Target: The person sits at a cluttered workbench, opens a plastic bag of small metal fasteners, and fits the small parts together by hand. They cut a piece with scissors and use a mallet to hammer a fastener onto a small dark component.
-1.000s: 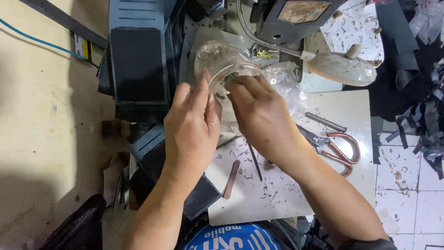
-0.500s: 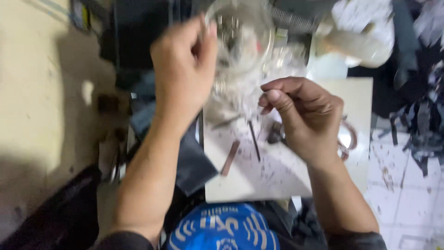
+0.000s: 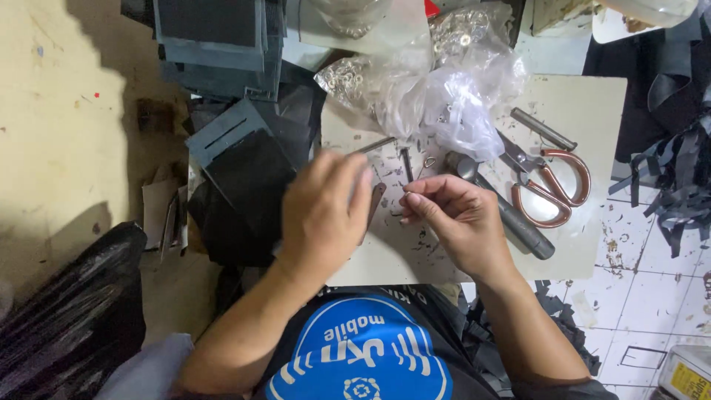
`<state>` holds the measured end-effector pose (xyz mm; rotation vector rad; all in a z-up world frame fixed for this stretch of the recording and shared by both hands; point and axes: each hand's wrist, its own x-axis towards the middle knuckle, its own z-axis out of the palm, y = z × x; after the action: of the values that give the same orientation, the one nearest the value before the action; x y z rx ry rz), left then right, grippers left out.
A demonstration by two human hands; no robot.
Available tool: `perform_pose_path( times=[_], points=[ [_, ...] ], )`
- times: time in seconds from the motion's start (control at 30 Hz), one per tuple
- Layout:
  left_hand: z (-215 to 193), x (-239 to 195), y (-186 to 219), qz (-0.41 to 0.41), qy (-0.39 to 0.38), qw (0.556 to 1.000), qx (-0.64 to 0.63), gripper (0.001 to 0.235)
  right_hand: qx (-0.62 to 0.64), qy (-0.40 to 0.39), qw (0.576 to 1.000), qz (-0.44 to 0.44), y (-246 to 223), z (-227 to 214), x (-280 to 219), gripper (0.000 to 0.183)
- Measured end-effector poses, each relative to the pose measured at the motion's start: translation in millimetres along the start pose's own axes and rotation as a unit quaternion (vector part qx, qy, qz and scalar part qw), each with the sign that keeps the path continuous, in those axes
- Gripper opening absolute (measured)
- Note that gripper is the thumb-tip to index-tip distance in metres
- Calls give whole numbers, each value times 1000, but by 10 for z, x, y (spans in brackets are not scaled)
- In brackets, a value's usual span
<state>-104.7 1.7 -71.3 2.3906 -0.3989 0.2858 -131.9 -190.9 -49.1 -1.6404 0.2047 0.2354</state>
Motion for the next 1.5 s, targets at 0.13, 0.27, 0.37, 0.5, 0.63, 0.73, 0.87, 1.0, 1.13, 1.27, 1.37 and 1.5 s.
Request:
perform_pose_path(
  times=[0.13, 0.27, 0.37, 0.5, 0.63, 0.73, 0.87, 1.0, 1.13, 1.27, 1.37, 1.5],
  points=[
    [79, -157, 81, 6, -38, 999, 7, 14, -75, 5, 997, -1, 10, 6, -108, 13],
    [189, -268, 84, 7, -44, 999, -1, 16, -215, 1, 976, -42, -33, -3, -135, 12],
    [226, -317, 91, 30, -24, 999, 16, 12, -301, -11, 948, -107, -60, 3, -57, 11],
    [183, -360, 165, 36, -28, 999, 16, 15, -384, -59, 904, -180, -157, 1, 39, 9],
    [243, -442, 139, 17, -36, 999, -7, 27, -422, -90, 874, -226, -162, 75, 177, 4],
    [266, -474, 103, 13, -42, 999, -7, 30, -432, -112, 859, -250, -120, 103, 247, 9],
    [237, -458, 108, 10, -47, 999, -12, 23, -435, -120, 856, -253, -112, 116, 299, 7],
    [258, -472, 104, 7, -38, 999, -9, 27, -418, -128, 865, -245, -95, 66, 328, 5],
    [254, -461, 120, -8, -32, 998, -45, 31, -419, -132, 864, -247, -100, 59, 323, 5],
    [316, -500, 87, -6, -25, 999, -26, 27, -413, -133, 866, -250, -89, 67, 322, 4],
    [312, -493, 97, -9, -20, 999, -28, 28, -416, -128, 863, -258, -69, 71, 326, 3],
    [314, -471, 118, -6, -15, 1000, -8, 31, -414, -113, 857, -285, -9, 75, 337, 3]
  ],
)
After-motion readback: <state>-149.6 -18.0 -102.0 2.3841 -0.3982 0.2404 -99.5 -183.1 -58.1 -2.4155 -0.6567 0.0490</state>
